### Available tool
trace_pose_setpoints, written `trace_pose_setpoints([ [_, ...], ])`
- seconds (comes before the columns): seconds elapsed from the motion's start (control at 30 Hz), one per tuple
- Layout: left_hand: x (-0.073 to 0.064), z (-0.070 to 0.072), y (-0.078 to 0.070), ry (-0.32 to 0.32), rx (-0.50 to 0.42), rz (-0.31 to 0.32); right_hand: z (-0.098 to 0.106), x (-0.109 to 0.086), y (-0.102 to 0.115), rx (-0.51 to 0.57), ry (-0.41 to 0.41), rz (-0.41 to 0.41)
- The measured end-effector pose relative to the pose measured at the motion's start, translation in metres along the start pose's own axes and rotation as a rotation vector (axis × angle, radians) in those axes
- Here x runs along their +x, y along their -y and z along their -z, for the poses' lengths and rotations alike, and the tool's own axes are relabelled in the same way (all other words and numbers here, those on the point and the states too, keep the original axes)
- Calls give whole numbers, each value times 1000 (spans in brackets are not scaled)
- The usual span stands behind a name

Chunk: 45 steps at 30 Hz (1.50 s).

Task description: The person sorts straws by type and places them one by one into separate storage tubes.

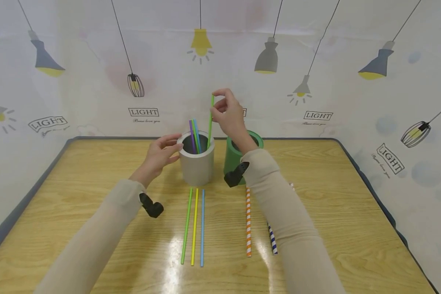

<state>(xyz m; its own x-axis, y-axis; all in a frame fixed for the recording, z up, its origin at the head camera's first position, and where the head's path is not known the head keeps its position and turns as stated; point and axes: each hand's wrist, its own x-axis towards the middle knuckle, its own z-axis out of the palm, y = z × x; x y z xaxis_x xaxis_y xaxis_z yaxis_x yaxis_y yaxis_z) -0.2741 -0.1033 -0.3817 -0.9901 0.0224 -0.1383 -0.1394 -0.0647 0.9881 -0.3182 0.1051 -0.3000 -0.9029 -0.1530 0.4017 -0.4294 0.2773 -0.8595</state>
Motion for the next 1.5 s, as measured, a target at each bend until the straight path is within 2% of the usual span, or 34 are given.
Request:
trace_pose_setpoints([
  [0.23,0,0,0,-7,-3,6,-11,-6,-14,-39,105,-16],
  [0.53,0,0,0,-6,-7,2,-23,-7,-27,-118,163,-48],
  [0.8,1,-1,0,-11,-6,3,-28,-10,-31,-220,178,-105],
  [1.2,1,1,1,-6,-6,3,-37,-10,-36,-263,147,-64],
  [1.5,1,0,1,-5,-6,0,-41,-10,-35,-275,155,-77],
])
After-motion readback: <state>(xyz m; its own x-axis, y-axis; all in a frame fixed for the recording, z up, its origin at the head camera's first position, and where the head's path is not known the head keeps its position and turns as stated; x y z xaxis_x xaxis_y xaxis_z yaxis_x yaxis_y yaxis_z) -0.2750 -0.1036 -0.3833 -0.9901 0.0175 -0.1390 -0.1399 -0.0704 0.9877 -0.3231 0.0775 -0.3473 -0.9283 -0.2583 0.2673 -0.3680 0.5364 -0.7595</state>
